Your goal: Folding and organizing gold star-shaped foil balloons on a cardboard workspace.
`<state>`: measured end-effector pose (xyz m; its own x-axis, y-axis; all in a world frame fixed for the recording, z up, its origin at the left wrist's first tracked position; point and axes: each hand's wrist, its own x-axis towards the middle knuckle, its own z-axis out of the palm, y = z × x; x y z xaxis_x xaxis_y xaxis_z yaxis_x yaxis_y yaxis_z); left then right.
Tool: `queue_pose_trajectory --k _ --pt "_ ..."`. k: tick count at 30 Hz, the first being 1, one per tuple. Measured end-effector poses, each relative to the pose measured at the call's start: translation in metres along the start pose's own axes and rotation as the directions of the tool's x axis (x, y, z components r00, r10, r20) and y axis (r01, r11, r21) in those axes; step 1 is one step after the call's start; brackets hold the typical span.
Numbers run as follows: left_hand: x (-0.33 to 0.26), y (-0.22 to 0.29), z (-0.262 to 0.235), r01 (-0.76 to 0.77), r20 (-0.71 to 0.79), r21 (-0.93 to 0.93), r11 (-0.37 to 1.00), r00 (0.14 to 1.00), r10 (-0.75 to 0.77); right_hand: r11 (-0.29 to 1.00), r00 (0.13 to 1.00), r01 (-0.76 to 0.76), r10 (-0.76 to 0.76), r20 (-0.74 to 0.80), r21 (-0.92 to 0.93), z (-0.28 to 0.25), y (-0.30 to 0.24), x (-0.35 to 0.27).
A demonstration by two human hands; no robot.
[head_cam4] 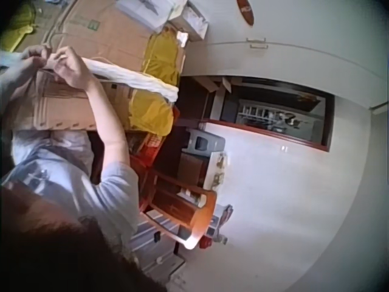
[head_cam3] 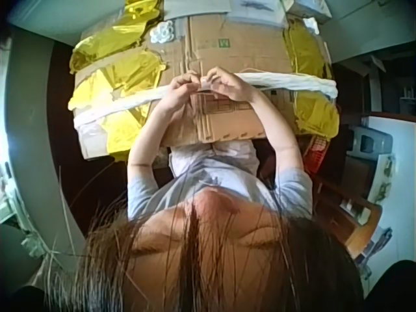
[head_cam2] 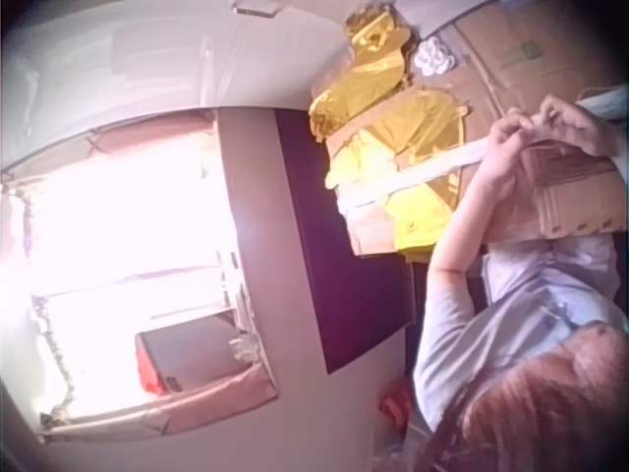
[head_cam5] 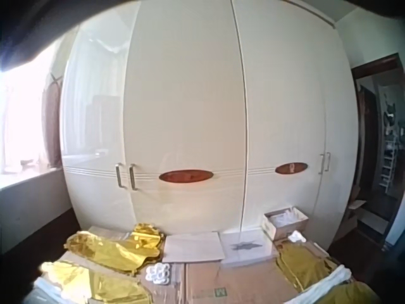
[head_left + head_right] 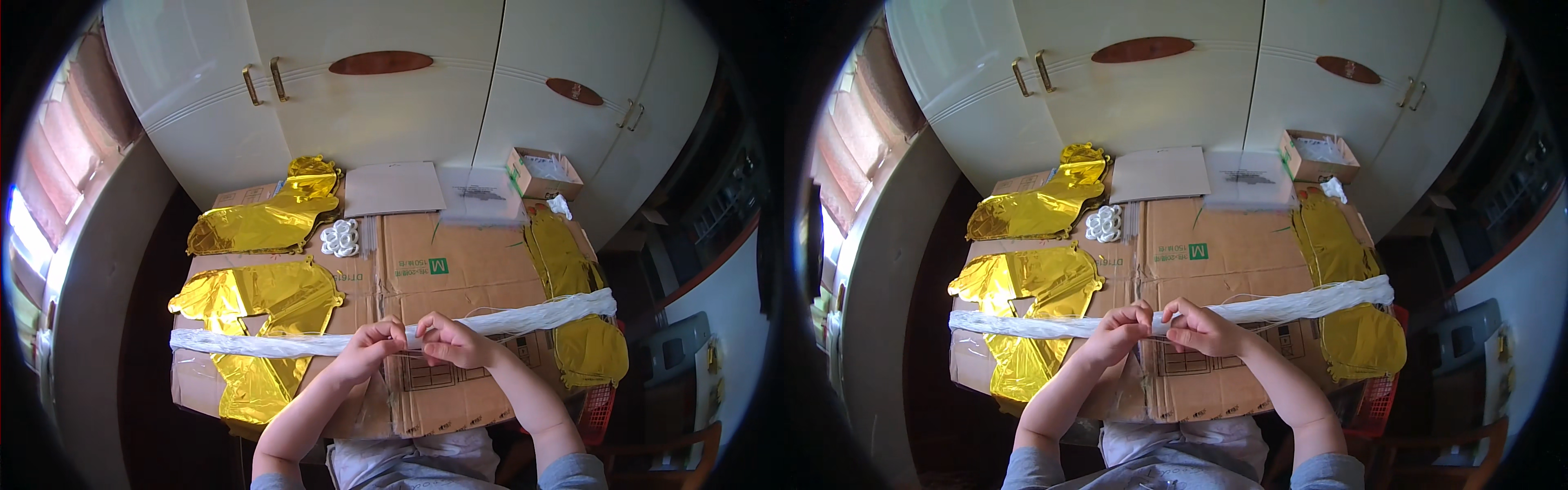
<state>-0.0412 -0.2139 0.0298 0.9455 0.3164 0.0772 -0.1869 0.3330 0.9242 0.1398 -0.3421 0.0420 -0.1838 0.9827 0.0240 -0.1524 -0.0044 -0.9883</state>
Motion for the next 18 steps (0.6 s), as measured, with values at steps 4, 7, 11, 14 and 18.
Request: queue_pose_trajectory --k 4,7,11,14,18 --pt "-0.003 0.005 -0.005 0.166 0.182 -0.008 0.986 0.97 -0.162 0.832 0.996 0.045 -0.083 -0.043 -0.554 -0.003 -0.005 0.002" --pt "-0.007 0.012 -0.01 0.227 0.133 -0.119 0.967 0.968 -0.211 0.649 0.96 0.174 -0.279 -0.019 -0.741 -0.007 0.001 0.006" --pt "-0.005 0.031 -0.021 0.058 -0.029 -0.457 0.888 0.996 -0.08 0.556 0.908 0.213 -0.417 -0.048 -0.803 -0.017 0.009 0.008" --pt "-0.012 0.04 -0.038 0.027 -0.074 -0.654 0.756 0.992 -0.1 0.563 0.911 0.18 -0.404 -0.079 -0.807 -0.021 0.007 0.007" --pt "-0.016 0.046 -0.04 -0.235 -0.057 -0.632 0.738 0.964 0.259 0.57 0.901 0.161 -0.419 -0.116 -0.805 -0.023 0.008 0.007"
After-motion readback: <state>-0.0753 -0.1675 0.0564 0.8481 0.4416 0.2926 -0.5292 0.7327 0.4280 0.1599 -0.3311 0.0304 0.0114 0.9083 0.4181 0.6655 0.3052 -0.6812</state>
